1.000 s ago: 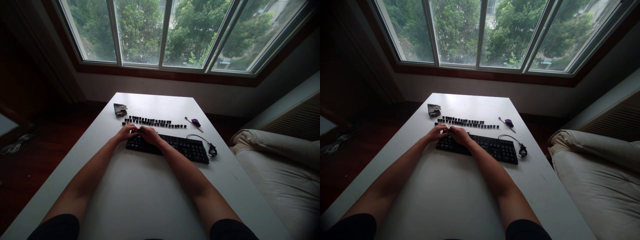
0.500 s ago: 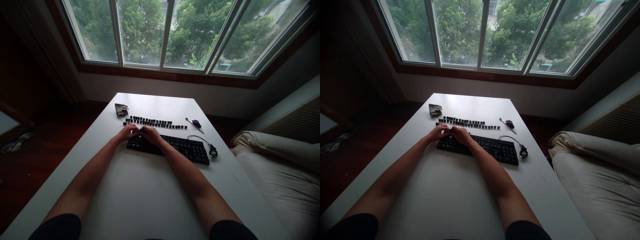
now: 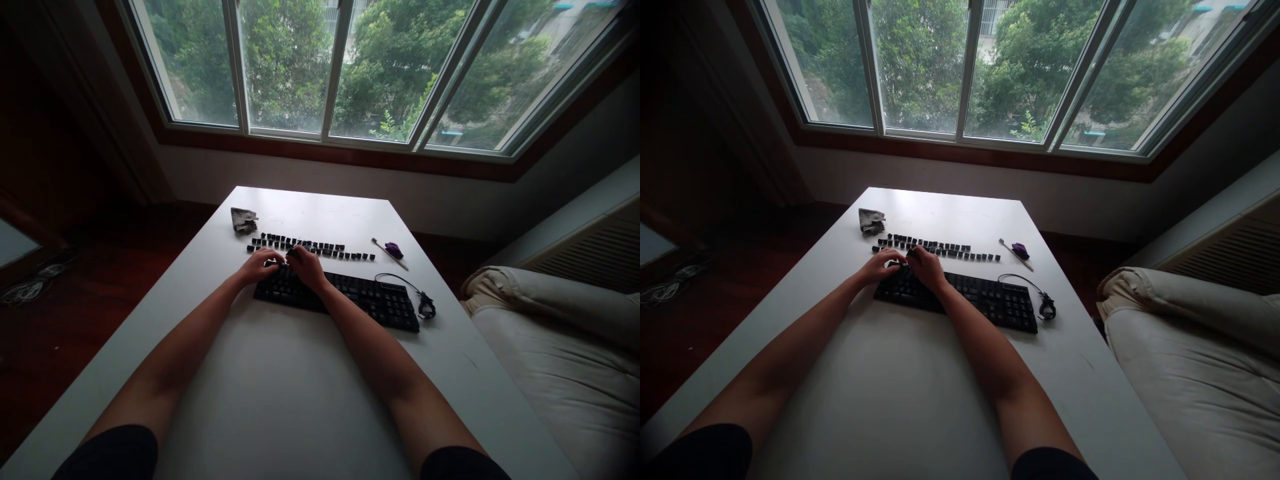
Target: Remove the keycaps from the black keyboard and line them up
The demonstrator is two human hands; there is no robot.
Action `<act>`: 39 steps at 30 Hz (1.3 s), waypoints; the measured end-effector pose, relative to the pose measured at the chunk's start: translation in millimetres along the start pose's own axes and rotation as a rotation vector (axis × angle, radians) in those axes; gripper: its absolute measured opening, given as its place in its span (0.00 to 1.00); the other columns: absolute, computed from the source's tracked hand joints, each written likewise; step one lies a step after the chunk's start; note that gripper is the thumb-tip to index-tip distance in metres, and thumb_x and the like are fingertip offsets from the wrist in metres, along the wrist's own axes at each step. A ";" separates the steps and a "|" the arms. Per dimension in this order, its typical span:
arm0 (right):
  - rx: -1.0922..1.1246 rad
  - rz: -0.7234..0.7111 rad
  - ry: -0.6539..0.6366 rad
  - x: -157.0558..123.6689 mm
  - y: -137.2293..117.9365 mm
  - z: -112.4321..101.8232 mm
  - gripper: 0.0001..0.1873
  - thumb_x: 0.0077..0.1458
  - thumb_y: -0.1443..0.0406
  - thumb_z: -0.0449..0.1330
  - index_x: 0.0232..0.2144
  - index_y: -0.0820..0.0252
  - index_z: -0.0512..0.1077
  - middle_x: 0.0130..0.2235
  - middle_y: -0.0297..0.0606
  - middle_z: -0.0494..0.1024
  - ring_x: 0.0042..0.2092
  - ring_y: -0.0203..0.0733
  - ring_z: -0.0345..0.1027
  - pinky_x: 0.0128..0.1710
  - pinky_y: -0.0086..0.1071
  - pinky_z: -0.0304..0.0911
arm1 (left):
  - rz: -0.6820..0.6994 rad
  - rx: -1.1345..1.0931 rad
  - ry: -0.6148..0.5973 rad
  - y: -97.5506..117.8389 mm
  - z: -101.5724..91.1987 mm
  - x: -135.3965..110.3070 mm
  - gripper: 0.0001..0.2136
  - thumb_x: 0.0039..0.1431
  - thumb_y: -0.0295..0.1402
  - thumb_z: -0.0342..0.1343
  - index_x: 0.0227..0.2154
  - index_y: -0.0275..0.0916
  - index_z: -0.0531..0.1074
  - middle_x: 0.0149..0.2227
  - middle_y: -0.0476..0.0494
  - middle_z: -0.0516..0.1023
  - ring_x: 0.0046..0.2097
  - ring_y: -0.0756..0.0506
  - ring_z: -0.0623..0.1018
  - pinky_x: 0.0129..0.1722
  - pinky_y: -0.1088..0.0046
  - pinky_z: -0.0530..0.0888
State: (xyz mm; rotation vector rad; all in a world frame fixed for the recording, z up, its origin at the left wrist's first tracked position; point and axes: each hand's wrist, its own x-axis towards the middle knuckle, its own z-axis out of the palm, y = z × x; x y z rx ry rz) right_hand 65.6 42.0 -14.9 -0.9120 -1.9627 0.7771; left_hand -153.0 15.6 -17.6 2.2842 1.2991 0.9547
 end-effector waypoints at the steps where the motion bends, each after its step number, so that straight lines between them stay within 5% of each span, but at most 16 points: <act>1: 0.001 0.000 0.009 -0.1 -0.3 -0.4 0.10 0.59 0.56 0.58 0.36 0.56 0.70 0.27 0.32 0.77 0.29 0.39 0.69 0.33 0.29 0.62 | 0.001 -0.028 -0.001 1.9 0.2 0.4 0.11 0.56 0.32 0.58 0.42 0.43 0.79 0.41 0.45 0.80 0.45 0.42 0.75 0.49 0.62 0.70; 10: 0.028 0.017 0.027 0.2 -1.6 -0.2 0.10 0.58 0.56 0.58 0.35 0.56 0.70 0.29 0.33 0.77 0.29 0.38 0.68 0.33 0.29 0.62 | -0.081 -0.229 -0.027 6.0 4.3 0.5 0.13 0.59 0.39 0.59 0.44 0.40 0.76 0.42 0.43 0.80 0.42 0.44 0.78 0.42 0.67 0.72; 24: -0.088 -0.043 0.012 -0.7 2.6 2.5 0.11 0.58 0.55 0.60 0.33 0.56 0.70 0.27 0.32 0.75 0.29 0.37 0.65 0.32 0.29 0.60 | -0.016 -0.140 -0.045 11.1 1.9 2.6 0.10 0.56 0.39 0.64 0.38 0.40 0.75 0.40 0.44 0.77 0.43 0.44 0.74 0.42 0.68 0.71; 30: 0.195 0.106 -0.055 5.1 8.0 3.8 0.09 0.57 0.57 0.59 0.34 0.56 0.68 0.29 0.33 0.79 0.30 0.39 0.73 0.33 0.31 0.66 | -0.079 -0.314 -0.076 8.7 1.7 1.4 0.12 0.57 0.40 0.63 0.41 0.39 0.75 0.41 0.43 0.78 0.42 0.45 0.76 0.41 0.69 0.72; 39: 0.420 0.124 -0.029 8.4 15.6 6.3 0.12 0.55 0.55 0.62 0.34 0.57 0.68 0.29 0.34 0.79 0.28 0.40 0.75 0.29 0.31 0.69 | -0.136 -0.542 -0.026 13.8 1.3 0.9 0.19 0.55 0.35 0.65 0.50 0.40 0.71 0.41 0.43 0.77 0.40 0.48 0.75 0.40 0.72 0.70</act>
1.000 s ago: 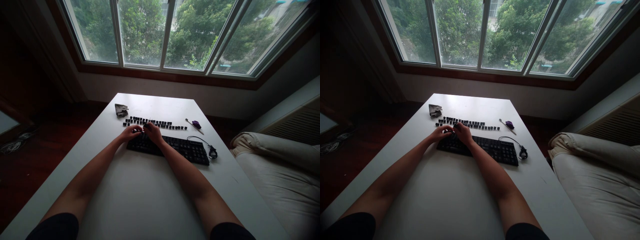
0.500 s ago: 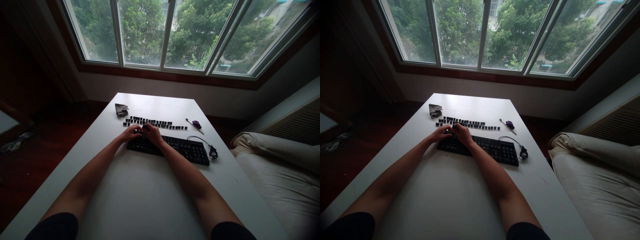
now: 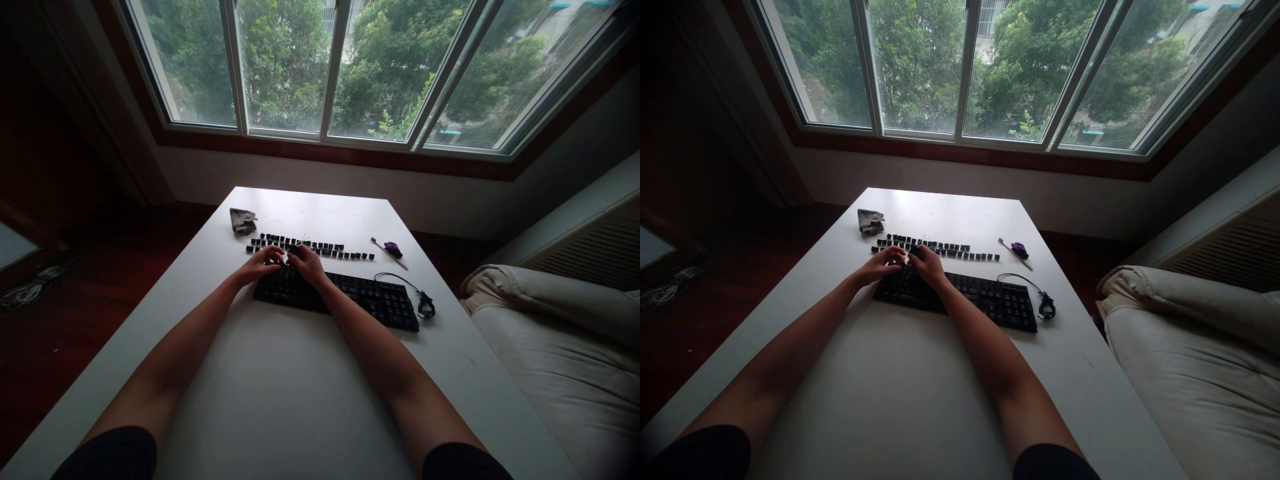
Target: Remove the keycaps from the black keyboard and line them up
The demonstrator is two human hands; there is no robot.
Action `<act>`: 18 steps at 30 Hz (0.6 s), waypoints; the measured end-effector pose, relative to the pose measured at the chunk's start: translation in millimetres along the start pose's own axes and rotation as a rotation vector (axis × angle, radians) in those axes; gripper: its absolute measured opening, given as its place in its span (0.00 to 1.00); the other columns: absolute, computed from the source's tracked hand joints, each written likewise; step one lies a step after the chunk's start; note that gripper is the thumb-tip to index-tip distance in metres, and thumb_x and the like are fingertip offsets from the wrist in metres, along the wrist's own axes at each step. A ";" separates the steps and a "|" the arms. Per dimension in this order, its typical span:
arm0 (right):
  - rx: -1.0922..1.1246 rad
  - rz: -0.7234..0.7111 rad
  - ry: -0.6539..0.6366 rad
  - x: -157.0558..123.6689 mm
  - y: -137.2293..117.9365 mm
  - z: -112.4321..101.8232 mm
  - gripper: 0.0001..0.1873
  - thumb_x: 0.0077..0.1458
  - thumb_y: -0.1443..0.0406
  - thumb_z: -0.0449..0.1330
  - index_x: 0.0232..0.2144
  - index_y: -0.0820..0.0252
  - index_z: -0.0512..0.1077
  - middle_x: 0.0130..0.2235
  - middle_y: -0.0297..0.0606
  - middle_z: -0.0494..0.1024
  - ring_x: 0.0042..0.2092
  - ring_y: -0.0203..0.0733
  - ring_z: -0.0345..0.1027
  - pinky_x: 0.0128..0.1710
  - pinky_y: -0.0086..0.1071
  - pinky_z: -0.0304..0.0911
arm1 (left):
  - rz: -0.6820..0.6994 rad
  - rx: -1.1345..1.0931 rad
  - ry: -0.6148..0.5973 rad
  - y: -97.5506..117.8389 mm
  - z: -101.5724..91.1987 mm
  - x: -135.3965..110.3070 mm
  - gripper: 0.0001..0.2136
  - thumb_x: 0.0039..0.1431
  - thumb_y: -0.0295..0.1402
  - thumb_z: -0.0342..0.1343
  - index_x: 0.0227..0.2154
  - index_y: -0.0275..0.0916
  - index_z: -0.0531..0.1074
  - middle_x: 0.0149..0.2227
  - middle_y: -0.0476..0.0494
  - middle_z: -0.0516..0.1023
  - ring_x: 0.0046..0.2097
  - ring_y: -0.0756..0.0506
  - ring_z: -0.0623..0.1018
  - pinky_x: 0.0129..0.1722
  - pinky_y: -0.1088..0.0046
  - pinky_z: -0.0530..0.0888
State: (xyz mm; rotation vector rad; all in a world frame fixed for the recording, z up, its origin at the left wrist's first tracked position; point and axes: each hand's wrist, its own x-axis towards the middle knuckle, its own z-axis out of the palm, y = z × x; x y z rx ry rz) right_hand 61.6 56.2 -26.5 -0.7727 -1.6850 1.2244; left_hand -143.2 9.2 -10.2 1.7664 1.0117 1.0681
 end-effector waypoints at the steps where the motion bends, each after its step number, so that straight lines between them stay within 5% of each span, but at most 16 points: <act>1: 0.026 0.017 0.001 1.4 2.2 -0.5 0.13 0.55 0.55 0.62 0.34 0.57 0.68 0.29 0.34 0.79 0.28 0.39 0.75 0.28 0.31 0.69 | 0.008 0.009 0.008 -0.3 1.2 0.5 0.20 0.55 0.34 0.65 0.50 0.40 0.71 0.41 0.44 0.77 0.40 0.48 0.75 0.40 0.72 0.70; 18: 0.003 0.128 0.045 8.1 12.4 -5.4 0.14 0.54 0.55 0.63 0.35 0.57 0.67 0.27 0.34 0.79 0.24 0.40 0.74 0.22 0.30 0.68 | 0.312 0.601 0.018 9.1 6.3 2.9 0.10 0.61 0.30 0.59 0.45 0.44 0.78 0.45 0.42 0.78 0.44 0.44 0.77 0.49 0.63 0.73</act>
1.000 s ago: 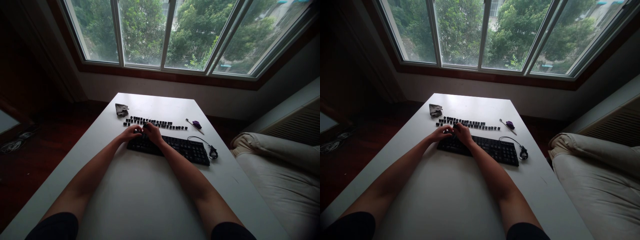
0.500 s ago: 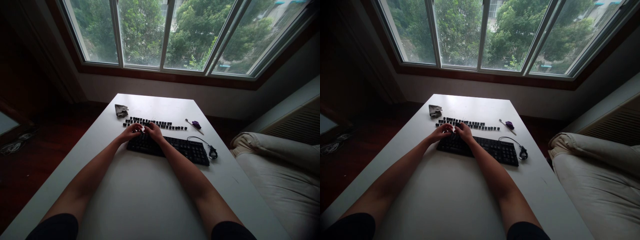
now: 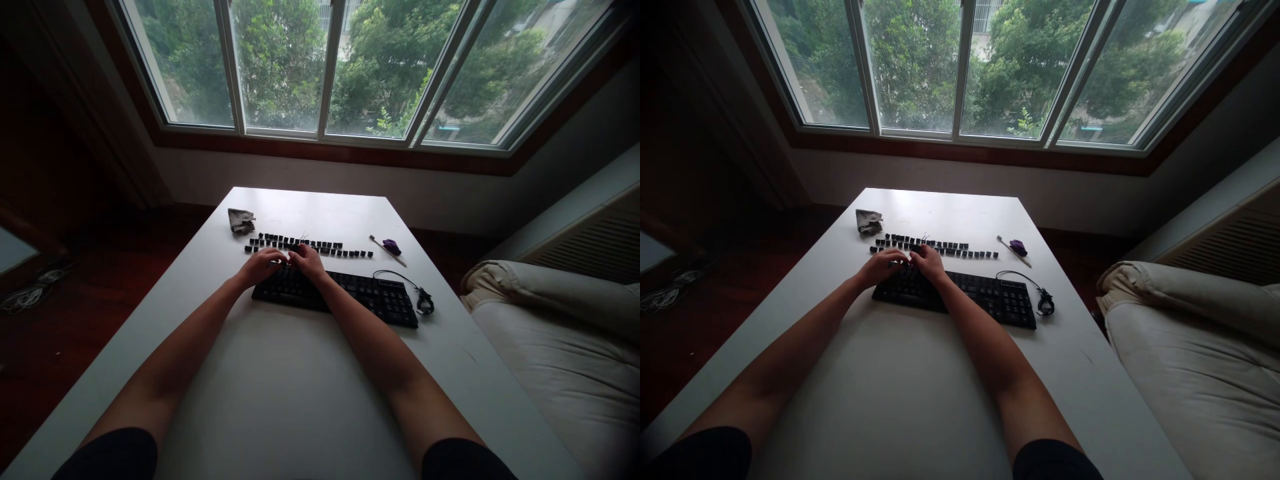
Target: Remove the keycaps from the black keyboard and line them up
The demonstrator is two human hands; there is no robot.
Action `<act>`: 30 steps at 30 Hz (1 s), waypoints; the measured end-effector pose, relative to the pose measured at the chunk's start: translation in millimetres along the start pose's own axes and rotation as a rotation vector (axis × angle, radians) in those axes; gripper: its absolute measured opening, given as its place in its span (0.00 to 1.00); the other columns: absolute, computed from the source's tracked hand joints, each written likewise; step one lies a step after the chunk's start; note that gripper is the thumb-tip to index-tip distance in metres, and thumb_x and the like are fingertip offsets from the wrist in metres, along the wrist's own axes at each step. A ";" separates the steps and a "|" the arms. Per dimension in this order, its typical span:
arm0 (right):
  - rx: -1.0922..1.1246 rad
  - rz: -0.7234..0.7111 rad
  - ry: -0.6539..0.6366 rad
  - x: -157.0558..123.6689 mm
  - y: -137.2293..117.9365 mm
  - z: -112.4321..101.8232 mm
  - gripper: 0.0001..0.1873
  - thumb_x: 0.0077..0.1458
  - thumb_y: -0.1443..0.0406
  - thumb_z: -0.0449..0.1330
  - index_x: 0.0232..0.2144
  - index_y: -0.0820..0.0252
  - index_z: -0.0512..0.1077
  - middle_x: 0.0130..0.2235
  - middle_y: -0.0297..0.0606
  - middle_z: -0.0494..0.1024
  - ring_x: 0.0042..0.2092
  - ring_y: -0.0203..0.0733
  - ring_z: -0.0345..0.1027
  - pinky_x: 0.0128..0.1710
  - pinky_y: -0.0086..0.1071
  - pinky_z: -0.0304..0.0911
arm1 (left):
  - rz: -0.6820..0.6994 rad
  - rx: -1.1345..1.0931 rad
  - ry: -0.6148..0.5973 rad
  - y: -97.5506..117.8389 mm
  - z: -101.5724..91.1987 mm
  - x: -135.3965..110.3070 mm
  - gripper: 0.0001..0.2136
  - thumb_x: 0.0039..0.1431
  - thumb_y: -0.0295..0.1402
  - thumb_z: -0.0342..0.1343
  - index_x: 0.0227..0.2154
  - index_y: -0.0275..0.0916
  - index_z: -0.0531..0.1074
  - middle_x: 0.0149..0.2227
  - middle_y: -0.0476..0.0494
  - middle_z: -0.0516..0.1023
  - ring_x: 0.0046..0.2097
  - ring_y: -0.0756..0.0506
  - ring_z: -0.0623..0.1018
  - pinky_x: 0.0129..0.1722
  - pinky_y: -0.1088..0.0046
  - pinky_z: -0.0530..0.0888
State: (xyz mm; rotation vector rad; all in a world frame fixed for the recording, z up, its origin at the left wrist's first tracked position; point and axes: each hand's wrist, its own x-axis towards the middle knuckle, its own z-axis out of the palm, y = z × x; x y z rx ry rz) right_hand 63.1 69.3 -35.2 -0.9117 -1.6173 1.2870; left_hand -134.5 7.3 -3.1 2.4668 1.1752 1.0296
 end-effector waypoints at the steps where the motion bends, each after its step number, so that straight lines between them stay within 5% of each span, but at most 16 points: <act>1: -0.014 -0.002 0.004 0.0 -0.4 -0.1 0.13 0.54 0.55 0.63 0.34 0.57 0.66 0.27 0.34 0.79 0.24 0.40 0.74 0.22 0.29 0.68 | 0.011 0.027 0.007 0.0 0.9 0.1 0.10 0.61 0.30 0.59 0.45 0.45 0.78 0.46 0.42 0.78 0.47 0.43 0.76 0.51 0.61 0.73; 7: -0.095 0.003 0.010 -0.2 -3.9 -1.6 0.13 0.55 0.57 0.63 0.29 0.57 0.64 0.25 0.32 0.77 0.24 0.39 0.74 0.22 0.28 0.67 | 0.017 0.056 0.062 1.4 6.3 0.3 0.09 0.61 0.32 0.60 0.43 0.46 0.79 0.47 0.42 0.77 0.50 0.42 0.75 0.53 0.59 0.72; 14: -0.064 0.019 0.027 -1.2 -5.1 -0.9 0.10 0.56 0.59 0.62 0.33 0.57 0.65 0.26 0.33 0.78 0.24 0.37 0.73 0.22 0.27 0.67 | -0.108 -0.072 0.188 -1.7 8.7 1.5 0.09 0.60 0.33 0.60 0.44 0.44 0.77 0.45 0.42 0.77 0.46 0.43 0.75 0.41 0.67 0.74; 21: 0.010 0.013 0.100 1.2 -1.1 0.2 0.11 0.58 0.58 0.60 0.35 0.58 0.66 0.26 0.33 0.78 0.23 0.35 0.73 0.22 0.25 0.67 | -0.291 0.262 0.328 -29.3 -2.1 -11.7 0.08 0.61 0.32 0.58 0.42 0.43 0.77 0.41 0.43 0.79 0.41 0.42 0.75 0.48 0.60 0.71; 30: -0.042 -0.019 0.086 0.1 0.5 0.2 0.13 0.58 0.55 0.60 0.33 0.57 0.66 0.27 0.33 0.78 0.25 0.36 0.73 0.24 0.26 0.67 | -0.376 0.520 0.239 -45.2 -4.8 -10.8 0.09 0.60 0.32 0.56 0.42 0.44 0.77 0.47 0.40 0.78 0.53 0.34 0.70 0.52 0.54 0.64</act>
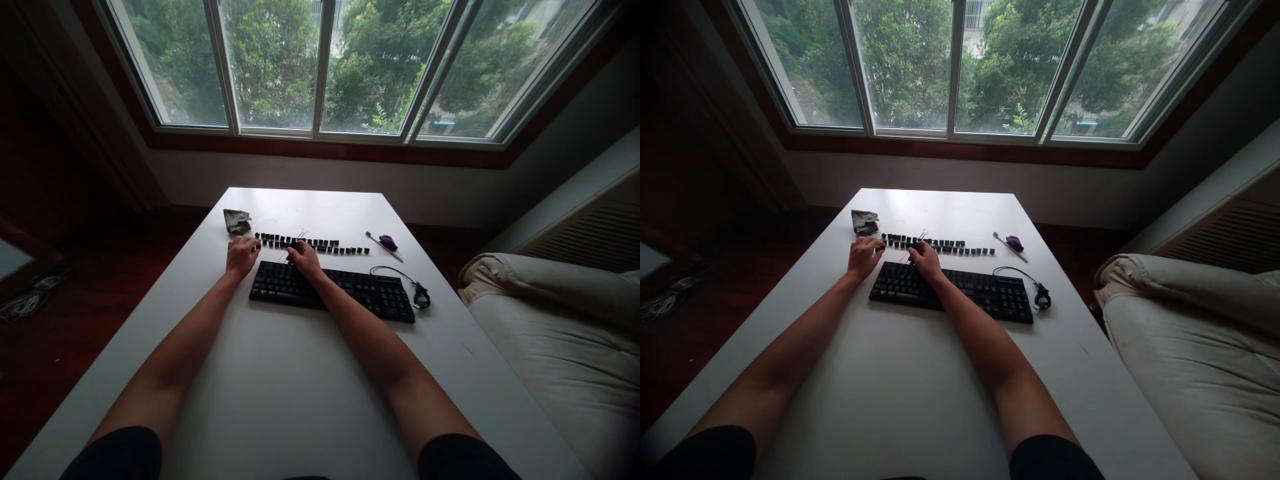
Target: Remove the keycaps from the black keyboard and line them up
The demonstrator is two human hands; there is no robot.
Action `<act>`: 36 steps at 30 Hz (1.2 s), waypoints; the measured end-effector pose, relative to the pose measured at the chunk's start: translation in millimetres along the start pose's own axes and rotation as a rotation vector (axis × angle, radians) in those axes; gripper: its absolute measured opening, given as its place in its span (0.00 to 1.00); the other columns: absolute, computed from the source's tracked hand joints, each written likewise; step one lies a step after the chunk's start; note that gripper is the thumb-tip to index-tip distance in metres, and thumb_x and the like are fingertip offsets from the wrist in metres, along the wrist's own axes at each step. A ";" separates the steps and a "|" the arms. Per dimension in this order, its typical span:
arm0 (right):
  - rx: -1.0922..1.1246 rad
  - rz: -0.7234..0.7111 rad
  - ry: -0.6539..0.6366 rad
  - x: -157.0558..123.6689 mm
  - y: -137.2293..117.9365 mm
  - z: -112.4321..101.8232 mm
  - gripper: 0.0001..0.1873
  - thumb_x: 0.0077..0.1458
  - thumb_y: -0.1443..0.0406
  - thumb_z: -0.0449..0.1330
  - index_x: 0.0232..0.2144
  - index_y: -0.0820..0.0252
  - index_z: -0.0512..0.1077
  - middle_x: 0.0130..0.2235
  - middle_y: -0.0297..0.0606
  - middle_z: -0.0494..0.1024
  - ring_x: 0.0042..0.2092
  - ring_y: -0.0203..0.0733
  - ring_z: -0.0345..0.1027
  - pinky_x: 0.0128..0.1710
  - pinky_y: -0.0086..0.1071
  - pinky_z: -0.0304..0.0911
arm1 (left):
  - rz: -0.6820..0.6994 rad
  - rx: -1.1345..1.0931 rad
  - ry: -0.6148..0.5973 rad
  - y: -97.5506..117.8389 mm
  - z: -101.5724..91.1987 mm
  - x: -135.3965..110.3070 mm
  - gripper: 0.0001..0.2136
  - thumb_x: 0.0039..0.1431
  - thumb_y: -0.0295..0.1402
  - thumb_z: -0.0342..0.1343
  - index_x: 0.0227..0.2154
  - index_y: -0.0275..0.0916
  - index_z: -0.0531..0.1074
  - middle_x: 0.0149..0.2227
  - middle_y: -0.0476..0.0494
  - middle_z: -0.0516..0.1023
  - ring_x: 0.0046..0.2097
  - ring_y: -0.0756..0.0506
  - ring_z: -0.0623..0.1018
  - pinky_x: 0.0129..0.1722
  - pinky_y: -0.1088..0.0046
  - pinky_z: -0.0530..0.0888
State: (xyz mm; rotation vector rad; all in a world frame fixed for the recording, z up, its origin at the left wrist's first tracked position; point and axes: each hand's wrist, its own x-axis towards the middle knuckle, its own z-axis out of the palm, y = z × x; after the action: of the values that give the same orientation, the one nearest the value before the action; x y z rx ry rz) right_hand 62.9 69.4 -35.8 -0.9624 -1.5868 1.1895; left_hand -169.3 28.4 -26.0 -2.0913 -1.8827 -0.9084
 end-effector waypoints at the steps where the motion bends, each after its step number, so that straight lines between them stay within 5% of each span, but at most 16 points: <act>1: -0.002 -0.004 -0.004 -0.2 0.0 0.0 0.13 0.58 0.55 0.60 0.33 0.57 0.65 0.27 0.33 0.78 0.25 0.36 0.74 0.24 0.26 0.67 | -0.007 0.014 -0.008 -0.1 1.2 1.7 0.08 0.60 0.32 0.57 0.41 0.44 0.77 0.47 0.39 0.77 0.53 0.34 0.69 0.52 0.54 0.64; 10: -0.009 -0.002 -0.025 -0.3 -2.1 0.2 0.13 0.57 0.54 0.59 0.33 0.57 0.65 0.27 0.33 0.77 0.26 0.36 0.73 0.25 0.27 0.67 | -0.124 0.055 -0.068 -6.3 14.7 8.2 0.08 0.56 0.33 0.58 0.38 0.46 0.79 0.45 0.38 0.76 0.53 0.32 0.67 0.50 0.52 0.65; 36: -0.001 -0.006 -0.041 -2.3 -5.0 -0.9 0.13 0.57 0.54 0.60 0.33 0.57 0.65 0.27 0.34 0.78 0.26 0.37 0.74 0.24 0.27 0.67 | -0.130 0.013 -0.047 -5.6 19.7 4.6 0.10 0.57 0.31 0.56 0.41 0.46 0.78 0.46 0.39 0.75 0.53 0.32 0.68 0.50 0.52 0.65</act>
State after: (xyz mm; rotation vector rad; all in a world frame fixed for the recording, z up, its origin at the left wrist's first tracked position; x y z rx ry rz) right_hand 64.0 66.4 -31.3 -0.9381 -1.6212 1.2113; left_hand -168.5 43.4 -40.6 -2.0192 -2.0635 -0.8794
